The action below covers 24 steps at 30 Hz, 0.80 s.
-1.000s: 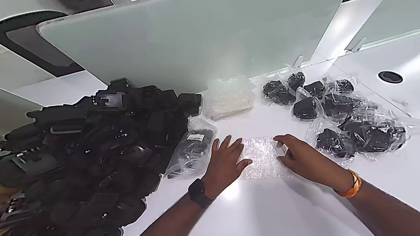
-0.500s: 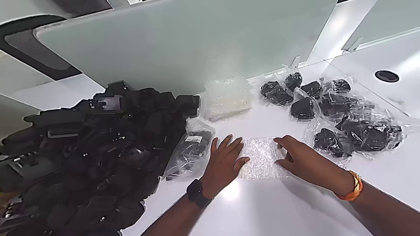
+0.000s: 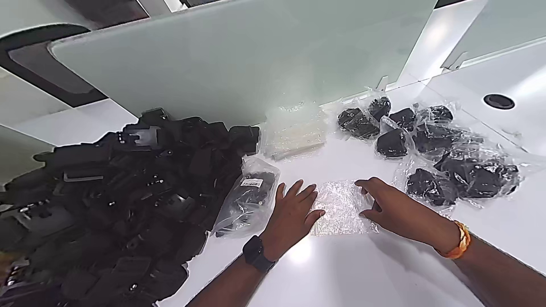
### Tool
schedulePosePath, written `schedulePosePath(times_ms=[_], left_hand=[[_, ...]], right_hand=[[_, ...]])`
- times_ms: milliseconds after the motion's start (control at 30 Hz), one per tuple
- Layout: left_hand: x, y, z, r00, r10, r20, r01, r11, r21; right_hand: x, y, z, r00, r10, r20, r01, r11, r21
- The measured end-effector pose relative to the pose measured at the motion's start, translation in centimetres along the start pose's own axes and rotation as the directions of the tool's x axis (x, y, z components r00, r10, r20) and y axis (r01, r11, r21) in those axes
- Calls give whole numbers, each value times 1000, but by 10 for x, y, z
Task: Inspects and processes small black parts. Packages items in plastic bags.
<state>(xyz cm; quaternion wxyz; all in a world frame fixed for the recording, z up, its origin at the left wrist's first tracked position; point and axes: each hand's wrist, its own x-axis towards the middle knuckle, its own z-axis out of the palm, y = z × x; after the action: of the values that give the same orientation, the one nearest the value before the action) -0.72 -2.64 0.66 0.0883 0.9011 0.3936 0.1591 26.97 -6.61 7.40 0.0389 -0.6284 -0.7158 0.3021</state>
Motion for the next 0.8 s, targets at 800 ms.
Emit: schedulePosePath(times_ms=[800], left_hand=[[1,3,2,1000,-26,5,25,999,26]], right_hand=[[29,-3,58,919,-393,-5,362,851,-381]])
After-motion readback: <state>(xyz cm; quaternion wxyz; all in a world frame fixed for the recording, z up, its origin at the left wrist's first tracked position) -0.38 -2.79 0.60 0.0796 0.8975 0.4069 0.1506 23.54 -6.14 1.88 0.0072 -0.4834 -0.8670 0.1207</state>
